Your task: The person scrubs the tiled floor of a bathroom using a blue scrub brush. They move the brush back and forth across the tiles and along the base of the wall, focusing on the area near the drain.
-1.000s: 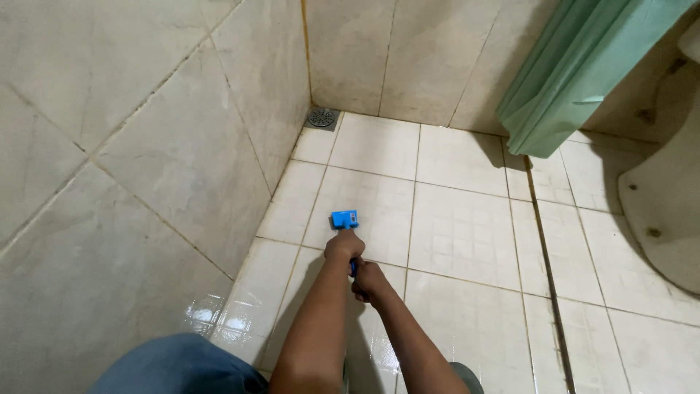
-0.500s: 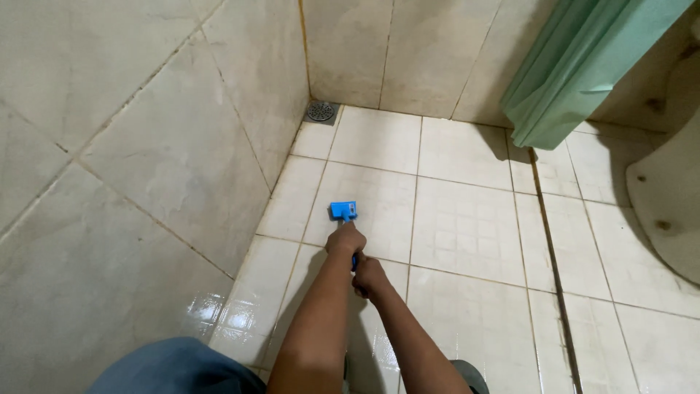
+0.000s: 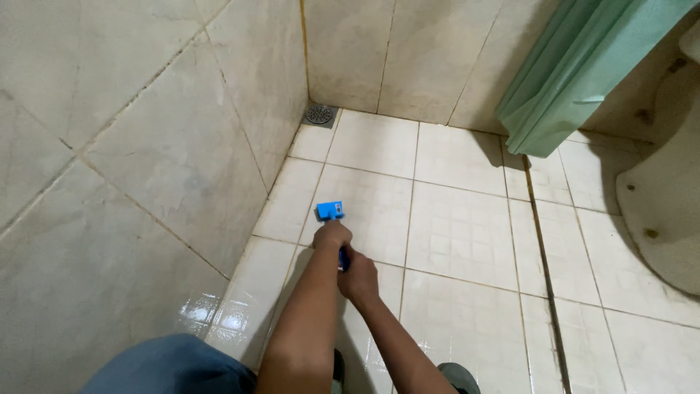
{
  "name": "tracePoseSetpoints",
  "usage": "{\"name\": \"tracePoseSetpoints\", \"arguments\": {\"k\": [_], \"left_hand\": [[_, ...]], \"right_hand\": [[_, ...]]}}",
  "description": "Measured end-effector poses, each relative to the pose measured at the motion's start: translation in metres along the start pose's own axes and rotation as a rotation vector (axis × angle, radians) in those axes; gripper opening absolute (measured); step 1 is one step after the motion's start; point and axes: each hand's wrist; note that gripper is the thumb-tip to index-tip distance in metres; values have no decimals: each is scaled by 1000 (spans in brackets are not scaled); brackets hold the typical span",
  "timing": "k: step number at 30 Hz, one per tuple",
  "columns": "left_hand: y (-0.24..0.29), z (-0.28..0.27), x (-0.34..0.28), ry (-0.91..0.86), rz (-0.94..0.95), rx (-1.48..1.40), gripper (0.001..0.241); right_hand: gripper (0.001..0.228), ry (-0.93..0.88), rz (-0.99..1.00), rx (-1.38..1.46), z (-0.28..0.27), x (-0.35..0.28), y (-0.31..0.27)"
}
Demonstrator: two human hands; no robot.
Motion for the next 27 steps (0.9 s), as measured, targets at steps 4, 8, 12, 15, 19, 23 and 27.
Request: {"name": "tracePoseSetpoints", "arguments": {"k": [4,8,12,15,19,23,27], "left_hand": [[-1,-3,0,-22,-4,22,50],[-10,-1,3,10,5,37,49],[-11,-3,4,-36,29,80,45],[-14,-3,-6,-49,8,54,41],[-13,1,-25,-14,-28,-30,33],[-2,-13,-65,-59,-55,8,26],[-7,-9,-61,-85,-70,-1,18]], "right_hand": [[37,-70,-81,0,7,-4,6],[34,-107,-76,-18,-1,-11,-8],[25,-113,-123,-128,6,-7,1],[22,-90,-218,-216,22,-1,18],[23,-99,-252,-353,32,-1,25],[19,-149,-258,-434,24,-16,8],[14,-218,-253,-464,25,-15,8]]}}
Point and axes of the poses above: each hand's wrist, its own x-axis towards the middle knuckle, its own z-axis out of the palm, y = z × x, and after that the axes turned 11 degrees about -y, right-handed
